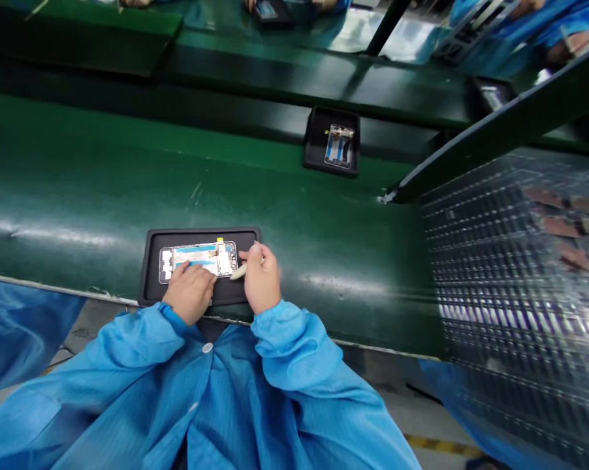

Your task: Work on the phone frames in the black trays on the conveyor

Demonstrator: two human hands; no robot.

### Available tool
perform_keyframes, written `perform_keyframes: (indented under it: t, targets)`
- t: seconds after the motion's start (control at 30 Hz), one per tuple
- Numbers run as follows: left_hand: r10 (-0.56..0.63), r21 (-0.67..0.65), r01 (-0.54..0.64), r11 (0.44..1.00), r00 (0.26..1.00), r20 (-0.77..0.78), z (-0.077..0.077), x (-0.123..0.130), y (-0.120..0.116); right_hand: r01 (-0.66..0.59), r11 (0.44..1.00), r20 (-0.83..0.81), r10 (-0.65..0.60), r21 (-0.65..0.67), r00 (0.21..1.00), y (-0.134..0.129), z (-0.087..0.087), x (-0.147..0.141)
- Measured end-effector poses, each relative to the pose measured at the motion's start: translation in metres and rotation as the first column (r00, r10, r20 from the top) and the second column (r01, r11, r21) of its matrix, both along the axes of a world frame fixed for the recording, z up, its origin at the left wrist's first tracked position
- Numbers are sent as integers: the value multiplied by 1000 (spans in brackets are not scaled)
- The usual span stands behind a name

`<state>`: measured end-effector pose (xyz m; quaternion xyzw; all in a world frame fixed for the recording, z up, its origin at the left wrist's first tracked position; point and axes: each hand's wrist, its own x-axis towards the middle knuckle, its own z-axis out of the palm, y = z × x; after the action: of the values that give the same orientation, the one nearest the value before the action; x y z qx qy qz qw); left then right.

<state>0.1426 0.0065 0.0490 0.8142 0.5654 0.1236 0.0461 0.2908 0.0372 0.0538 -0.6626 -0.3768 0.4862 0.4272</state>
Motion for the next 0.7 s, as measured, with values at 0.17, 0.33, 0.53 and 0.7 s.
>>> perform_keyframes:
  t: [0.17,0.33,0.53,0.7]
  targets:
    - [10,40,-9,999,1000,-23,-1,3,4,71,980,60,-84,187,995,-2,-15,-12]
    - [16,36,-16,999,1000,-3,1,1,3,66,995,-15,-65,80,998,1,-9,-11]
    - [57,-80,-48,996,991,119,6,-5,0,-549,835,329,509,34,796,0,16,3]
    - [-1,-149,27,989,985,175,9,-10,1,-750,645,475,710,-143,520,-2,25,4]
